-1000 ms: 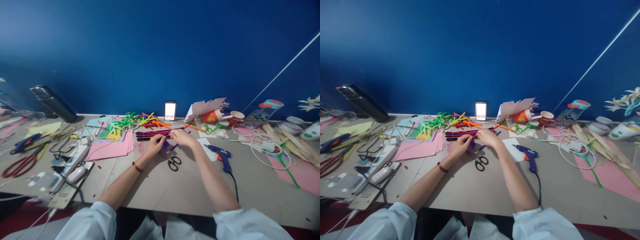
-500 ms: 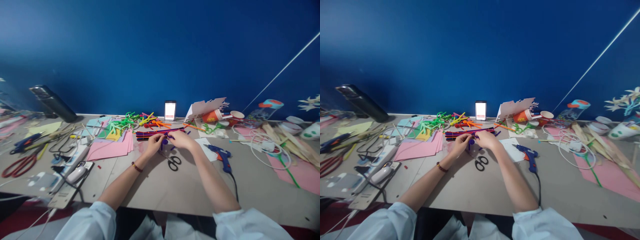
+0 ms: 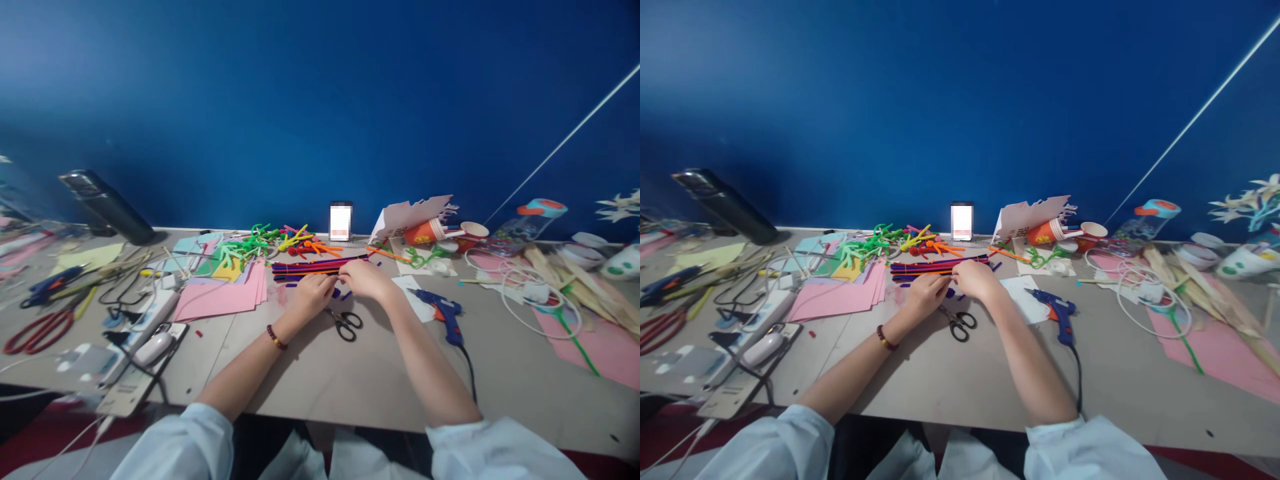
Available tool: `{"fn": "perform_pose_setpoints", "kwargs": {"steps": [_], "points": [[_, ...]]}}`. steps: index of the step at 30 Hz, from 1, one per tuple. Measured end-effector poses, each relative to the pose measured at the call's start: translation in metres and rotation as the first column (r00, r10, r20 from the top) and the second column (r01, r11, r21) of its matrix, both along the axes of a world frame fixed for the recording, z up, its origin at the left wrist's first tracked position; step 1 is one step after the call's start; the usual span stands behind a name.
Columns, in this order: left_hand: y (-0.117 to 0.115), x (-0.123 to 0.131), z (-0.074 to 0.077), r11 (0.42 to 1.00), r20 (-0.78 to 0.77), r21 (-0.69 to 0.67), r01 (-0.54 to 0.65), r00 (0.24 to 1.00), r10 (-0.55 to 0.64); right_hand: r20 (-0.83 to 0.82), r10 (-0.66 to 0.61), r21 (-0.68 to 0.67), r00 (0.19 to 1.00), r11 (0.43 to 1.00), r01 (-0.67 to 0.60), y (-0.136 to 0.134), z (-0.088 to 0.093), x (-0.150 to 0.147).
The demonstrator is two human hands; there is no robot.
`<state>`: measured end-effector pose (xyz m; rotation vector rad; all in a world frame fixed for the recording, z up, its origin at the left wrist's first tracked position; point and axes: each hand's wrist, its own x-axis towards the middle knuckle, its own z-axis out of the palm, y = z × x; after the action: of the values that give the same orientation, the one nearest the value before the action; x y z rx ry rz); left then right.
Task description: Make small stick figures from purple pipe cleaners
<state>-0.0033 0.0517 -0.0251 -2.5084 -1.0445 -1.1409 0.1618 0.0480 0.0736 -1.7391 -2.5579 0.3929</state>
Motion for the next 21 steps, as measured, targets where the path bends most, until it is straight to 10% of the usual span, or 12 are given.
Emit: {"fn": "perform_pose_setpoints", "kwargs": {"steps": [12, 21], "points": [[-0.001, 0.000, 0.003, 0.993, -0.152, -0.048, 0.108, 0.982, -0.114, -0.071, -0.131, -0.026, 0.989, 0.991, 0.130, 0.009, -0.003, 0.010], [0.002, 0.001, -0.004, 0.984, 0.229, -0.135, 0.115, 0.970, -0.082, -0.262, -0.051, -0.264, 0.964, 0.964, -0.020, 0.025, -0.020, 0.022]]}}
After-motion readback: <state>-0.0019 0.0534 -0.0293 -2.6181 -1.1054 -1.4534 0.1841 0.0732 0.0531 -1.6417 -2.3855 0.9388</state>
